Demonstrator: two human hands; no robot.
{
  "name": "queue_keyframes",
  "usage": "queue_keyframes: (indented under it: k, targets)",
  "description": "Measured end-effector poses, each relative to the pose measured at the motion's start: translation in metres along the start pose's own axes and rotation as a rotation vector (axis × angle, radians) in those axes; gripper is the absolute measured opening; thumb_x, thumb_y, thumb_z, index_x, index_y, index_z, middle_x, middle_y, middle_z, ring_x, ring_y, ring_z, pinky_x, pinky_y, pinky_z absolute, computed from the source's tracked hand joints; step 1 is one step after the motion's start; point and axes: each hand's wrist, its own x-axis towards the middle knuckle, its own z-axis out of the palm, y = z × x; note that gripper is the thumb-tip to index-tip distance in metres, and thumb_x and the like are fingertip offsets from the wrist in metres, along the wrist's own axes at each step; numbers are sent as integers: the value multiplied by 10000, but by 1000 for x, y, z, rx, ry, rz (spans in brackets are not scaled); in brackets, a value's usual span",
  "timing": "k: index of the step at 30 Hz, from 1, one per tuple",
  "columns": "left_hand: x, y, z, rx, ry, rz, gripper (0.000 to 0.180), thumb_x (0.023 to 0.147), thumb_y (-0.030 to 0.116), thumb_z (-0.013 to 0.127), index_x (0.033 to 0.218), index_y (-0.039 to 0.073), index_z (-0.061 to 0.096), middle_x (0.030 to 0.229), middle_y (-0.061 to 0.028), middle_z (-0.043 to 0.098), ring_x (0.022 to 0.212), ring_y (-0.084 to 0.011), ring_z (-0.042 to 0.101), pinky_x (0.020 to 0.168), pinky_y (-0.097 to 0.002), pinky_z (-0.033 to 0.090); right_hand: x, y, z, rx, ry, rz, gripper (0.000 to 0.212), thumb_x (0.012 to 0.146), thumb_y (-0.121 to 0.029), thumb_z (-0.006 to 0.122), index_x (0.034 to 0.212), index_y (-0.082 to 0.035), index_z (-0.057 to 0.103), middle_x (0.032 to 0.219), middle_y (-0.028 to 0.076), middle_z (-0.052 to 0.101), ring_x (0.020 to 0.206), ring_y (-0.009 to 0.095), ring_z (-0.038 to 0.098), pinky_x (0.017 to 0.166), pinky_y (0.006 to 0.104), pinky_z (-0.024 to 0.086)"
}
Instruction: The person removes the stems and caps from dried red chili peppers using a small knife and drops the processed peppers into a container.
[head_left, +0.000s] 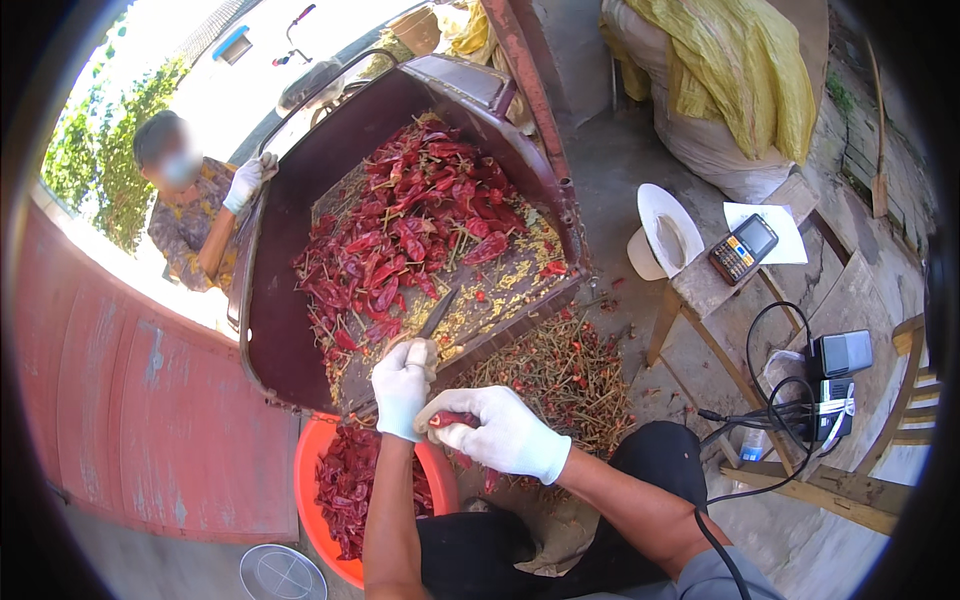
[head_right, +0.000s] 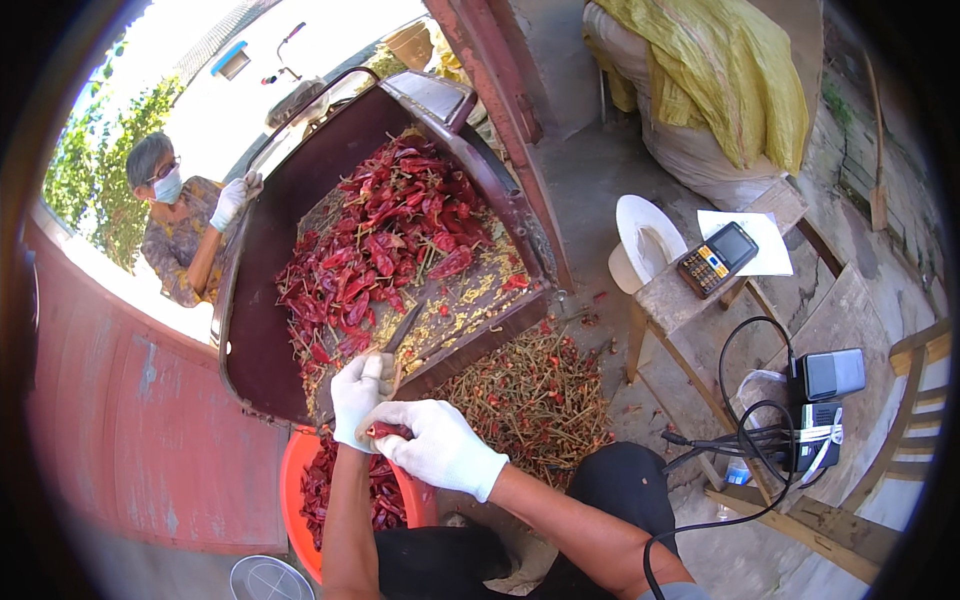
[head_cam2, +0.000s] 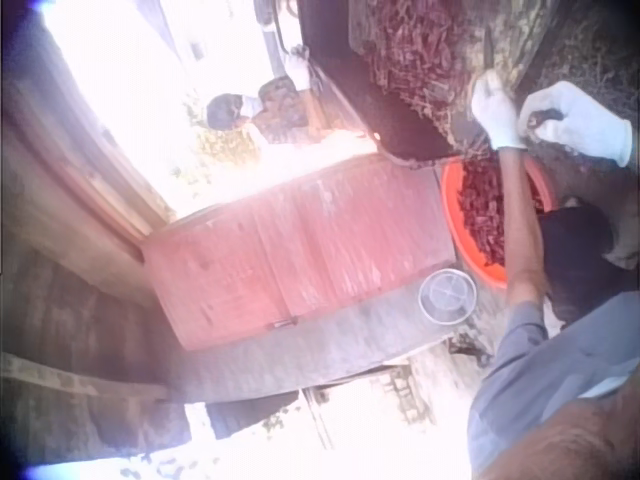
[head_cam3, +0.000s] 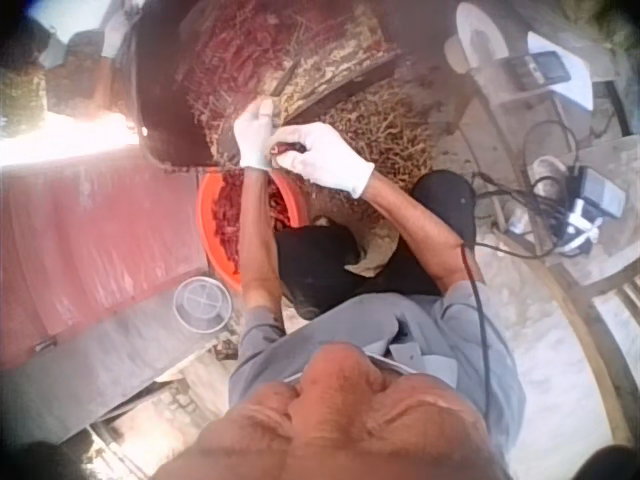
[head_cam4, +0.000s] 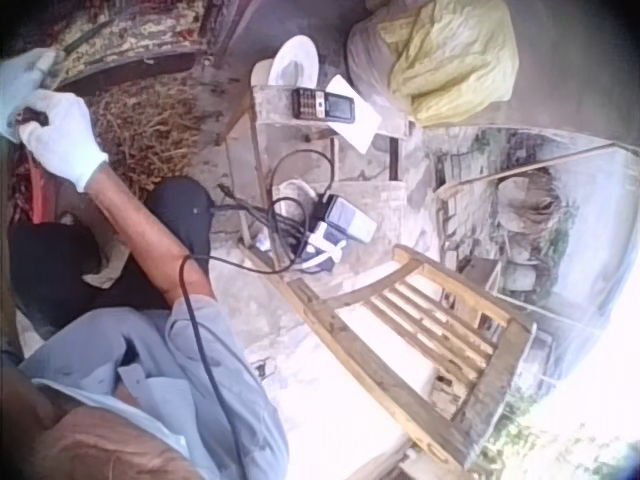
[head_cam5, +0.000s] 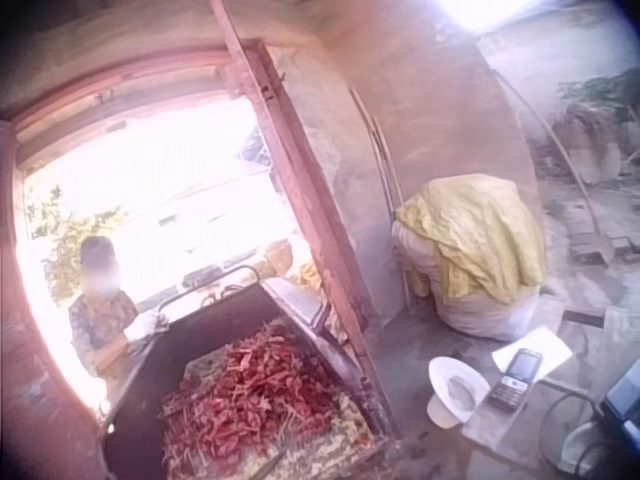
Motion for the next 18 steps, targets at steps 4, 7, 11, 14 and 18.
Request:
queue_keyframes:
  k: [4,7,11,14,18]
  targets:
    - [57,-7,35,520,4,447,202,897,107,668,1085,77,733,957,-128,731,859,-222,699,816,-319,534,2,-6,-9,82,23,140,228,881,-193,684,1057,-48,676,833,70,673,743,141,632,726,305,508]
    - [99,4,71,655,4,594,211,883,144,682,1083,102,735,1046,-132,717,935,-309,692,842,-361,538,3,-11,-16,163,95,161,155,893,-158,703,943,-22,649,725,-3,606,646,57,569,619,260,486]
    - [138,15,111,967,37,649,301,865,285,688,1125,138,723,1108,-103,710,1045,-305,648,928,-411,505,8,-9,-30,115,62,251,371,860,-298,713,1131,-47,682,950,134,723,857,235,690,829,351,520]
    - [152,15,126,1037,27,559,317,838,314,715,1115,160,727,1075,-103,719,1016,-309,653,909,-419,513,9,-9,-36,3,51,220,431,857,-365,691,1170,-70,676,1024,176,721,940,329,696,867,385,522]
    - [152,11,124,912,37,452,302,828,332,726,1067,147,742,992,-135,726,960,-317,676,869,-419,518,13,-2,-40,2,99,243,390,859,-362,686,1121,-73,681,955,169,715,889,333,689,831,390,521]
